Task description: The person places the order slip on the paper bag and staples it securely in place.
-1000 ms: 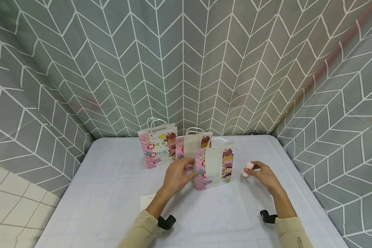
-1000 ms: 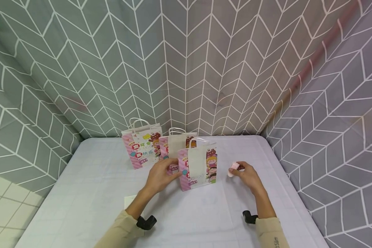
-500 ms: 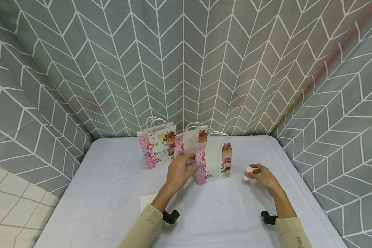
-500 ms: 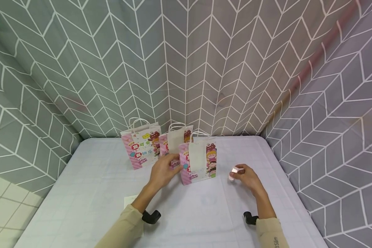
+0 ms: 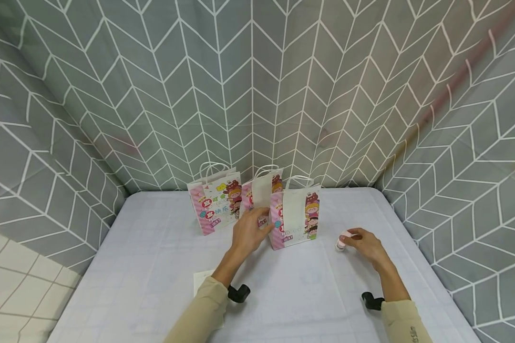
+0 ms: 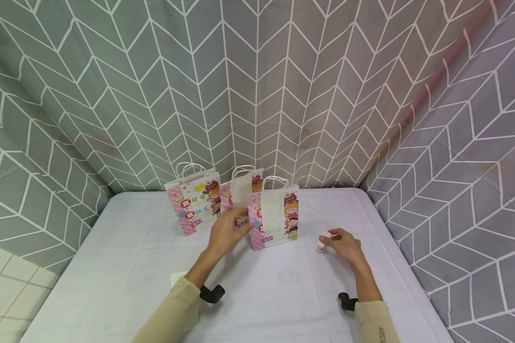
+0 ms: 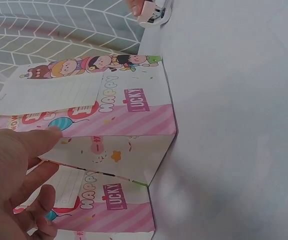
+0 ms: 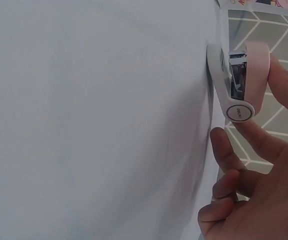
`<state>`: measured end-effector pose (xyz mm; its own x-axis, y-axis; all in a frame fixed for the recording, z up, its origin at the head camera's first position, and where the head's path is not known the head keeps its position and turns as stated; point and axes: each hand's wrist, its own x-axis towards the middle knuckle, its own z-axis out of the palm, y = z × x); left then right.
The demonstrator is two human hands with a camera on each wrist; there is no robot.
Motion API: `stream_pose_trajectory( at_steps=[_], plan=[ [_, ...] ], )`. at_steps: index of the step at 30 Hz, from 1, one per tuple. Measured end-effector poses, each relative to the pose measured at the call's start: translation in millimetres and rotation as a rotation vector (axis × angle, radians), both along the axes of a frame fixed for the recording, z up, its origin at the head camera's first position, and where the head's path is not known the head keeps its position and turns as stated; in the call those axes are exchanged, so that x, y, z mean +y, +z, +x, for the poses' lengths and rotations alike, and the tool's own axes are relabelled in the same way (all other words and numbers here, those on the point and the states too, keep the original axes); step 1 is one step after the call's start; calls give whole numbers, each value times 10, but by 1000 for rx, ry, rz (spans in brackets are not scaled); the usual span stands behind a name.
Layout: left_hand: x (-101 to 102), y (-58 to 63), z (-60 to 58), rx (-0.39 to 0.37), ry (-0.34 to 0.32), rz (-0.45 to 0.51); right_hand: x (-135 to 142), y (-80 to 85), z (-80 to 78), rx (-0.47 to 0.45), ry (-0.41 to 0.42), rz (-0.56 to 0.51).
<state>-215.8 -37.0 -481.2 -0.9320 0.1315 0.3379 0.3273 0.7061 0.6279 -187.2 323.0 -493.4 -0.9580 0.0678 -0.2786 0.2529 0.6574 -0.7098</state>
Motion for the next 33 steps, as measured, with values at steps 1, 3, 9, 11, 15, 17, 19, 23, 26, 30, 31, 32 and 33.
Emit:
stream_pose_trajectory(
  at_steps=[1,3,9,11,15,17,19,23,26,30,31,32,33],
  plan=[
    [-1,0,1,-6,-2,1,0,2,-2,-4,-3,14],
    [-1,2,3,-15,-5,3,3,0,-5,-13,-11,31],
    [0,13,18,-22,-9,3,17,-9,-4,-11,-24,20],
    [-4,16,22,-18,-10,6,17,-15,-4,-3,-20,9],
    [-20,7,36,-9,-14,12,15,-25,-5,3,-25,-4],
    [-38,0,48,-5,-11,11,7,-24,-8,4,-33,-6],
    [-67,0,66,6,-12,24,-4,-11,-14,16,-40,-5],
    [-165,11,103,39,-5,45,-56,74,-22,64,-51,1],
    [-271,32,139,56,19,50,-116,191,-32,127,-53,-6],
    [-452,94,214,50,43,52,-209,379,-45,230,-60,-36],
    [-500,107,232,46,46,54,-235,429,-42,258,-62,-39],
    [-549,122,252,40,51,51,-263,478,-38,286,-64,-44],
    [-597,136,273,37,57,49,-292,525,-33,313,-67,-49]
  ],
)
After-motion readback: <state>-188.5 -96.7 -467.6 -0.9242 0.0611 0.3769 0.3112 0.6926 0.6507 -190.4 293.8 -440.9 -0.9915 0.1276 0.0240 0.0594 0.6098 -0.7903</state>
